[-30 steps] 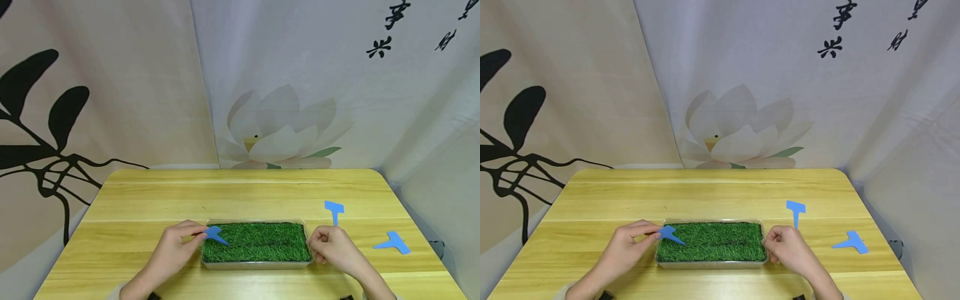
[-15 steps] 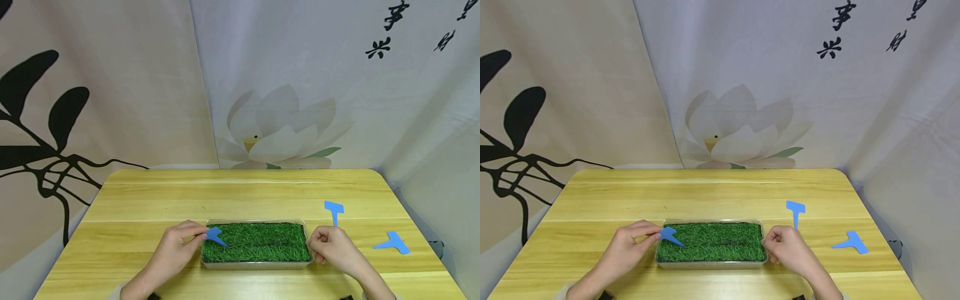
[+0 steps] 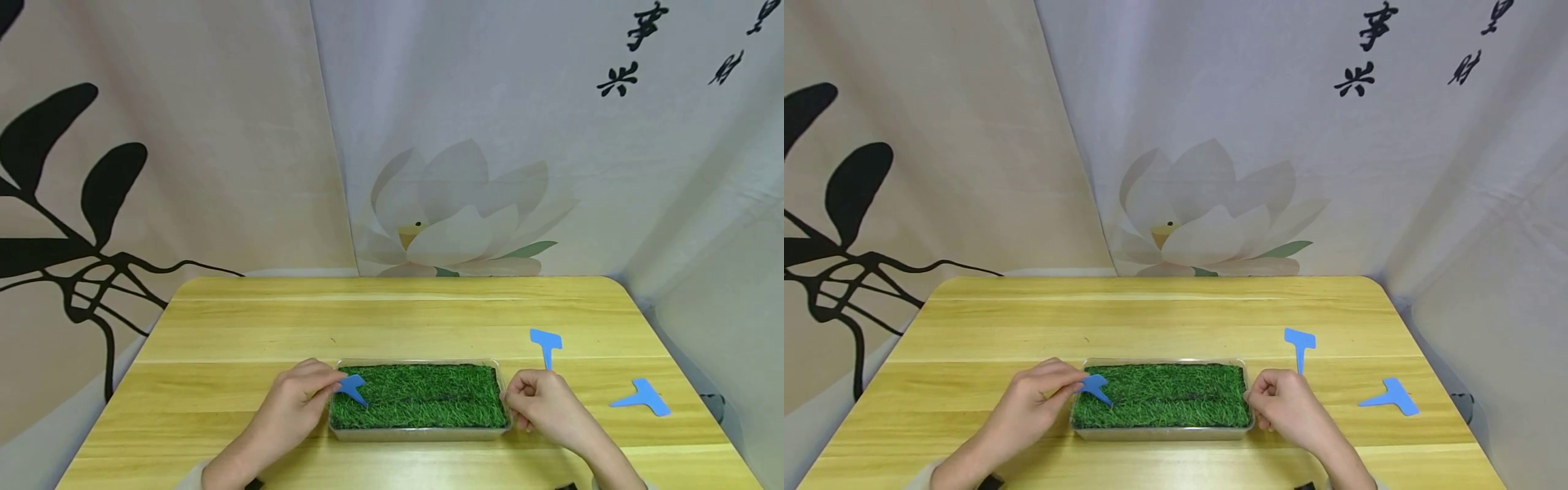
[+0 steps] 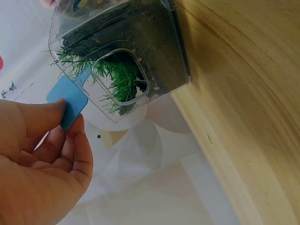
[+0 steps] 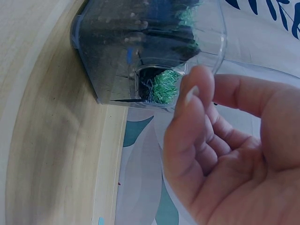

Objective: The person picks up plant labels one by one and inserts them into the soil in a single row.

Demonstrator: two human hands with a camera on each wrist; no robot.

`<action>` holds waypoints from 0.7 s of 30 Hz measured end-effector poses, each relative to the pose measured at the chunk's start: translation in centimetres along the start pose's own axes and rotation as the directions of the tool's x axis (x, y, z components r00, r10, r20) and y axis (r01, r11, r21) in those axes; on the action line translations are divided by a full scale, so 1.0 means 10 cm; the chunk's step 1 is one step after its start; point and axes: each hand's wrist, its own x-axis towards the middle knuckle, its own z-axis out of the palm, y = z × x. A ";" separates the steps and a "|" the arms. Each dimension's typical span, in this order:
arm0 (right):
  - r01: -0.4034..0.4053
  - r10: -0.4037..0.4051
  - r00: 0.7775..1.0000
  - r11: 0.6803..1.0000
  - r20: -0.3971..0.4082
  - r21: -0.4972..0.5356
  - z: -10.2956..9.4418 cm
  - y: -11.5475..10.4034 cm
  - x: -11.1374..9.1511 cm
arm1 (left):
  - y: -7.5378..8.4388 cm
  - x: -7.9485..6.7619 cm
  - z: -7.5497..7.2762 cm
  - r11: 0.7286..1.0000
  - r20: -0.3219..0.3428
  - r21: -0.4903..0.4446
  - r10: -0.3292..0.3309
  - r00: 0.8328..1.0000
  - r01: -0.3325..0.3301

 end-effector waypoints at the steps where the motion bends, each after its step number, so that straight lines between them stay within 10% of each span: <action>1: 0.001 -0.001 1.000 1.000 0.000 0.000 0.00 0.00 0.00 | 0.01 0.01 0.01 1.000 0.001 0.003 0.014 1.000 -0.014; 21: 0.002 -0.002 1.000 1.000 0.001 0.003 0.00 -0.01 0.00 | 0.03 0.09 0.15 0.961 0.063 0.146 0.227 0.972 -0.234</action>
